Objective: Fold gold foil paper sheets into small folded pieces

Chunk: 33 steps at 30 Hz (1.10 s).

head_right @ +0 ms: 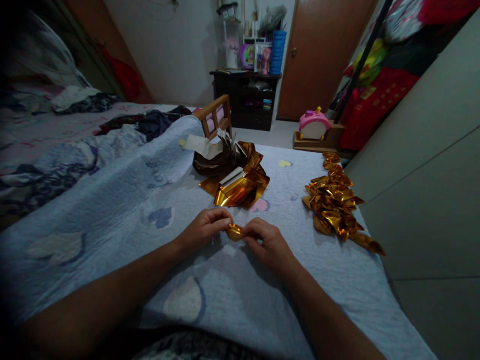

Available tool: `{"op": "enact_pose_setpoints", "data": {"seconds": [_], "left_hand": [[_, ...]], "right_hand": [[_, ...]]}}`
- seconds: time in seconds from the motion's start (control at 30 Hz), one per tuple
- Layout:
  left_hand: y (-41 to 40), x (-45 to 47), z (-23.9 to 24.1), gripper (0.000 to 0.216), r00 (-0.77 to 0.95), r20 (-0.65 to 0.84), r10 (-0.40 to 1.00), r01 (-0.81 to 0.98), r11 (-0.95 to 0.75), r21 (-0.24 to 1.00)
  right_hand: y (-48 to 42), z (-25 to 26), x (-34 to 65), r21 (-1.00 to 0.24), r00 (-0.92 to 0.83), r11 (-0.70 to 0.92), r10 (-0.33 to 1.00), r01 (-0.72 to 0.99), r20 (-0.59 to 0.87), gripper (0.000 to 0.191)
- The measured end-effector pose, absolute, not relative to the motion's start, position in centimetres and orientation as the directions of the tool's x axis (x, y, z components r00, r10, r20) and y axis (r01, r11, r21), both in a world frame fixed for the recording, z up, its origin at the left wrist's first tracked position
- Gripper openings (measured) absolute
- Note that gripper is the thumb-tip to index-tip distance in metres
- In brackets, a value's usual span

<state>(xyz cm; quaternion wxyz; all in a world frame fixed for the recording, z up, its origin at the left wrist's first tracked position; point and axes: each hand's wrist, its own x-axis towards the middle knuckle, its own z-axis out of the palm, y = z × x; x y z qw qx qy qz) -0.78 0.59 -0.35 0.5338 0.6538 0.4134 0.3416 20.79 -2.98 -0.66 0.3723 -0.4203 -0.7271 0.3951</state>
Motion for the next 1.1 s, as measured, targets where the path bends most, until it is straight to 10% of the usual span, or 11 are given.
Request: {"op": "enact_pose_setpoints", "data": {"seconds": [0.33,1.1], "left_hand": [[0.9,-1.5,0.0,0.036,0.619,-0.004,0.786,-0.124,0.103,0.987],[1.0,-1.0,-1.7,0.043,0.606,-0.019,0.795,-0.167,0.151,0.974]], "right_hand": [[-3.0,-0.7,20.8,-0.967,-0.341,-0.194,0.931,-0.168,-0.128,0.019],[-2.9,-1.6,21.0,-0.925,-0.391,-0.183,0.919,-0.334,-0.041,0.020]]}}
